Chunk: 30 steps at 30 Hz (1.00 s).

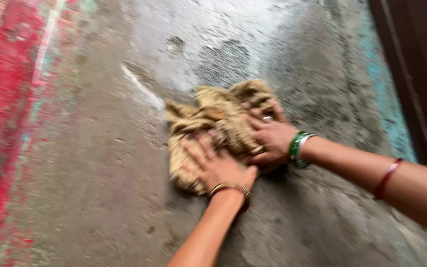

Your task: The person scrubs a concrete floor with a wet cloth, repeatedly dipping the cloth into a bucket of water to wring it out. The person focuses on removing red and blue paint stains from the floor surface.

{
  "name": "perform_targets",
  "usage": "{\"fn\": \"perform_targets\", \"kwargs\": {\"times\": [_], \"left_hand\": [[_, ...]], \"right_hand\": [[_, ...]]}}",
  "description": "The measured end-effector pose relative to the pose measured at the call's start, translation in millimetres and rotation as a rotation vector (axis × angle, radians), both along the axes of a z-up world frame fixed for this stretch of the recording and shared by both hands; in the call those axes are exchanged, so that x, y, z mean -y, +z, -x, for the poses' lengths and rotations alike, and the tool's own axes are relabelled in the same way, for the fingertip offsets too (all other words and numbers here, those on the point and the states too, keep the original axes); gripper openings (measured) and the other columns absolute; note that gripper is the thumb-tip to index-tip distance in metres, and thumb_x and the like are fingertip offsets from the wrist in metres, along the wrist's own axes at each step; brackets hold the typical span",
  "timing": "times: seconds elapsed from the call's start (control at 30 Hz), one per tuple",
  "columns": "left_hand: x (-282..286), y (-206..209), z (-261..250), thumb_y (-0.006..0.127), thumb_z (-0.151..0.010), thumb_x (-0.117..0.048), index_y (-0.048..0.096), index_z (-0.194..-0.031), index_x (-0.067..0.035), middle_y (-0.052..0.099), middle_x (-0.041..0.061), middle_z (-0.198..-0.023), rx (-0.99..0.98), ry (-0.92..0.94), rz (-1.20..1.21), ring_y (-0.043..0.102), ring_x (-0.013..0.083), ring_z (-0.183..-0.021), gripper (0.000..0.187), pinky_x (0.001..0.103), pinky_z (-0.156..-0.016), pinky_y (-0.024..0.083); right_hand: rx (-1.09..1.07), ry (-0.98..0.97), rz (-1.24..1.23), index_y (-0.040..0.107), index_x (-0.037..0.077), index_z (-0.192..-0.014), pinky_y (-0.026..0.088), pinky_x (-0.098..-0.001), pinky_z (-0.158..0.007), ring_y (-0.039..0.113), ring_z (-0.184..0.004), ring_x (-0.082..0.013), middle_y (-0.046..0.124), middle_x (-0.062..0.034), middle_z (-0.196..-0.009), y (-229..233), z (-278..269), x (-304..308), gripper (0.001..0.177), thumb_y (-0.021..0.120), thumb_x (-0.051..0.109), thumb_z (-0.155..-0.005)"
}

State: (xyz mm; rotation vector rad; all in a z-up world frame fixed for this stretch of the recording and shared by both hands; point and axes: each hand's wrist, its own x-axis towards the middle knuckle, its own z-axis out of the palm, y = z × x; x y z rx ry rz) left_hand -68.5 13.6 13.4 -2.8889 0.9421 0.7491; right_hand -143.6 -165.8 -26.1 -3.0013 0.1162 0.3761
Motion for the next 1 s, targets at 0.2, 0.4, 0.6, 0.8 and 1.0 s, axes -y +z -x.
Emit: {"fn": "perform_targets", "kwargs": {"times": [0.2,0.4,0.6,0.8,1.0], "left_hand": [[50.5,10.1,109.3,0.057,-0.083,-0.078,0.000,-0.162,-0.002,-0.009,0.025,-0.168,0.022,-0.546,0.042,-0.020,0.0564,-0.147,0.124,0.071,-0.115,-0.007],[67.8,-14.8,67.9,0.056,-0.070,-0.090,-0.008,-0.163,-0.016,-0.010,0.014,-0.171,-0.063,-0.861,0.098,-0.019,0.0375,-0.153,0.135,0.064,-0.119,-0.004],[137.3,-20.4,-49.9,0.056,-0.064,-0.096,0.004,-0.161,-0.016,-0.014,0.012,-0.172,0.064,-0.924,-0.018,-0.021,0.0331,-0.154,0.136,0.062,-0.120,-0.004],[239.1,-11.6,-90.3,0.061,-0.058,-0.099,0.012,-0.162,-0.010,-0.021,0.020,-0.169,0.104,-0.864,-0.173,-0.030,0.0437,-0.151,0.146,0.072,-0.116,-0.005],[274.8,4.0,-45.7,0.075,-0.055,-0.093,-0.009,-0.162,-0.003,-0.030,0.031,-0.163,0.118,-1.051,-0.291,-0.034,0.0548,-0.142,0.163,0.077,-0.111,-0.002]], "right_hand": [[-0.050,-0.436,0.077,0.053,0.018,-0.147,-0.011,-0.0767,-0.107,-0.009,-0.154,-0.0317,0.014,-0.0165,-0.168,17.1,172.7,5.4,0.093,0.054,0.077,-0.076],[-0.492,-0.866,0.018,0.075,0.008,-0.107,-0.014,-0.0776,-0.112,-0.026,-0.155,-0.0342,-0.008,-0.0111,-0.172,26.9,161.5,-34.2,0.078,0.051,0.078,-0.082],[-0.098,-0.851,-0.030,0.079,0.001,-0.089,-0.013,-0.0744,-0.113,-0.025,-0.153,-0.0404,-0.009,-0.0130,-0.172,14.3,65.4,21.8,0.089,0.054,0.085,-0.071],[-0.017,-0.647,0.038,0.072,-0.007,-0.105,-0.014,-0.0707,-0.113,-0.020,-0.153,-0.0358,-0.004,-0.0114,-0.171,12.7,13.3,150.6,0.110,0.057,0.092,-0.062],[-0.044,-0.805,0.067,0.068,-0.012,-0.116,-0.007,-0.0659,-0.118,-0.006,-0.156,-0.0322,0.019,-0.0226,-0.165,8.4,61.6,138.3,0.122,0.050,0.098,-0.066]]}}
